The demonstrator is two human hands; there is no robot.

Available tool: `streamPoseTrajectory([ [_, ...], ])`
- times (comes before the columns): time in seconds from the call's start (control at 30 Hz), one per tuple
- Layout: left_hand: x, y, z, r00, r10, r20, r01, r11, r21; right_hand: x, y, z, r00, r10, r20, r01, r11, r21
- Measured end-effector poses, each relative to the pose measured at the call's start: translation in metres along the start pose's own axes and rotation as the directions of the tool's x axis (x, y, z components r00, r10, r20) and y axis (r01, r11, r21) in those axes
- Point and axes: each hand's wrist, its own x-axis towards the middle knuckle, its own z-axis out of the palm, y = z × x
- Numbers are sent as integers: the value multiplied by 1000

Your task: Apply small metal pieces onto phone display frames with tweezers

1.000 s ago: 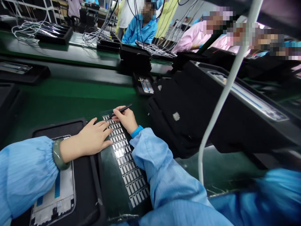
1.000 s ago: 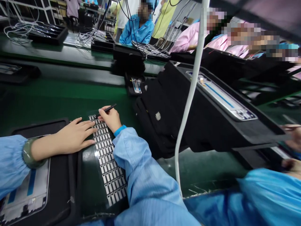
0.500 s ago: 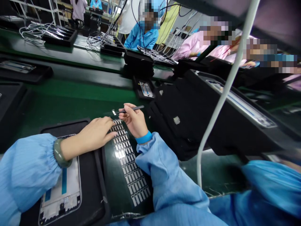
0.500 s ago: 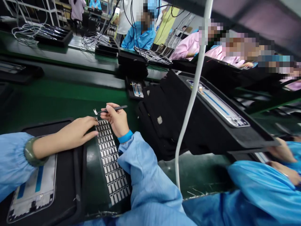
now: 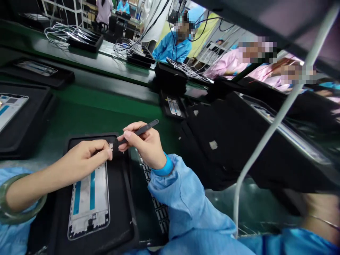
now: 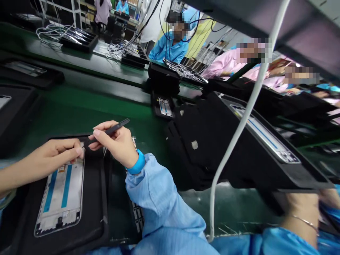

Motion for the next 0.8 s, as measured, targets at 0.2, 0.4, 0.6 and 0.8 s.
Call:
streamPoseTrajectory([
  [0.2, -33, -58, -24, 986, 154, -71, -106, 885, 453, 11, 9, 11, 995, 91, -29, -90, 994, 59],
  [0.4, -56, -85, -6, 946, 321, -50, -237, 788, 569, 17, 35, 25, 967, 254, -32, -253, 967, 45],
  [0.6, -62, -81, -2, 949, 297, -106, -218, 859, 463, 8, 48, 30, 961, 260, -94, -272, 950, -153],
  [0.8, -65, -82, -4, 955, 272, -117, -198, 879, 434, 5, 49, 35, 960, 275, -53, -279, 918, -284],
])
